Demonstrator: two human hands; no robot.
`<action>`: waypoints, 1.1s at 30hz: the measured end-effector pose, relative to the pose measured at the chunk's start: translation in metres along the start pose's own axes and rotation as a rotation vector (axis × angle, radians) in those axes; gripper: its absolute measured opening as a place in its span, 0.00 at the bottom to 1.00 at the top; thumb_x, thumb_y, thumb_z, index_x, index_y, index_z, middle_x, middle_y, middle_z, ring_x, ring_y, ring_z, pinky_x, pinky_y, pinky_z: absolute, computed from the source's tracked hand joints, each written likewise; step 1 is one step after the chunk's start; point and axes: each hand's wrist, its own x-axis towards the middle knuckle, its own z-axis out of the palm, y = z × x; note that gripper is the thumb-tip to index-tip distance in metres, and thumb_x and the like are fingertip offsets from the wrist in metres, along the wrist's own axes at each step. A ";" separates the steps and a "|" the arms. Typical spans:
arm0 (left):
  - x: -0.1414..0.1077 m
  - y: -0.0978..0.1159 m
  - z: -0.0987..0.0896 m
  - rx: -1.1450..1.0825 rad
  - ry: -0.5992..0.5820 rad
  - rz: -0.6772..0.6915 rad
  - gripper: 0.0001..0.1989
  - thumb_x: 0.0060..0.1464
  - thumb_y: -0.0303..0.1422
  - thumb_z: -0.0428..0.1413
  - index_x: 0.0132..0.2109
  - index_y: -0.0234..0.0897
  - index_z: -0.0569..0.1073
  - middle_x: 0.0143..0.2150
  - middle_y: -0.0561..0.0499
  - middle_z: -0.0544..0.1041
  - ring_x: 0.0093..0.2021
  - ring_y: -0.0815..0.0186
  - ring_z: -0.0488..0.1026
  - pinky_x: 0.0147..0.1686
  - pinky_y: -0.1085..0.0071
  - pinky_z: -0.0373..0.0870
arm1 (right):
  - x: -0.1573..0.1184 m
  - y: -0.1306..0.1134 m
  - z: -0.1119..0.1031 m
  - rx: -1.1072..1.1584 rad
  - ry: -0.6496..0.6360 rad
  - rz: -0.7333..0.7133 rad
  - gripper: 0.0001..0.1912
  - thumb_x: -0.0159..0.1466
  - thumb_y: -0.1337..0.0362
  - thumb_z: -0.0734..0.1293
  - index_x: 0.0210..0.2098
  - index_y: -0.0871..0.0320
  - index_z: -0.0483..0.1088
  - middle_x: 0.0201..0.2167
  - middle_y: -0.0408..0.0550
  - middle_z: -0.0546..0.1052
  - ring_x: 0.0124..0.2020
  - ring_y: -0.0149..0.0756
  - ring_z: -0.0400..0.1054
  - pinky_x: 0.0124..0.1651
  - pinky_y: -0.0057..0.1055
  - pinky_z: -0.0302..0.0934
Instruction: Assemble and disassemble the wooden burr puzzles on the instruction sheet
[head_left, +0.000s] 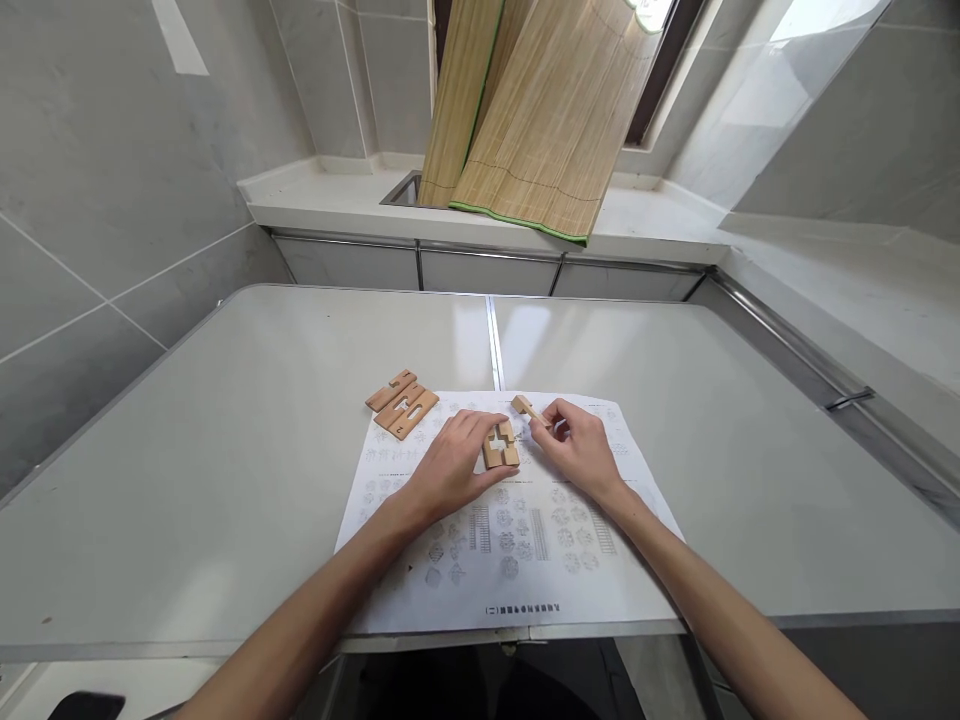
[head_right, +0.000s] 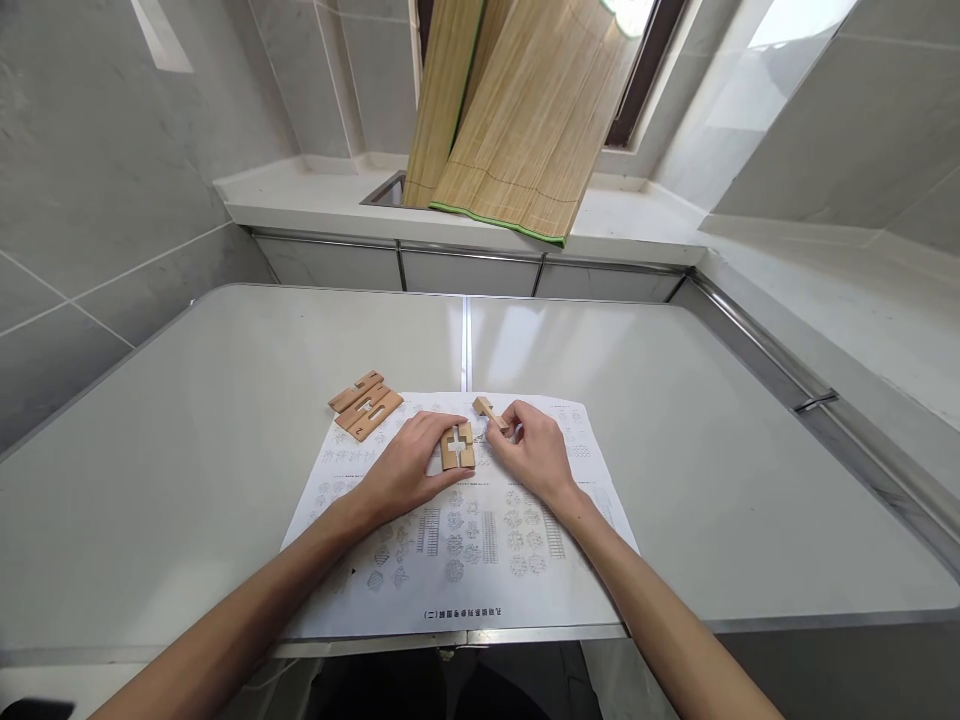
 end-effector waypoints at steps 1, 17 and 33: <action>0.000 -0.001 0.000 0.012 0.013 -0.010 0.28 0.60 0.38 0.67 0.62 0.43 0.67 0.60 0.46 0.77 0.59 0.51 0.72 0.58 0.52 0.71 | 0.000 0.000 0.001 -0.020 -0.004 -0.013 0.15 0.66 0.55 0.67 0.26 0.53 0.64 0.25 0.42 0.72 0.26 0.36 0.64 0.31 0.33 0.57; 0.003 -0.004 -0.003 0.044 0.037 -0.015 0.29 0.57 0.41 0.69 0.60 0.44 0.67 0.57 0.45 0.78 0.57 0.50 0.75 0.56 0.51 0.74 | -0.006 -0.005 0.013 -0.154 -0.173 -0.331 0.17 0.77 0.59 0.59 0.32 0.55 0.70 0.38 0.49 0.74 0.37 0.38 0.68 0.39 0.36 0.62; -0.053 0.012 -0.045 0.062 0.204 -0.239 0.30 0.55 0.51 0.68 0.60 0.46 0.73 0.58 0.47 0.80 0.58 0.50 0.77 0.54 0.55 0.77 | -0.004 -0.002 0.006 0.032 -0.215 -0.144 0.13 0.76 0.55 0.59 0.38 0.52 0.68 0.34 0.46 0.77 0.34 0.41 0.69 0.37 0.38 0.63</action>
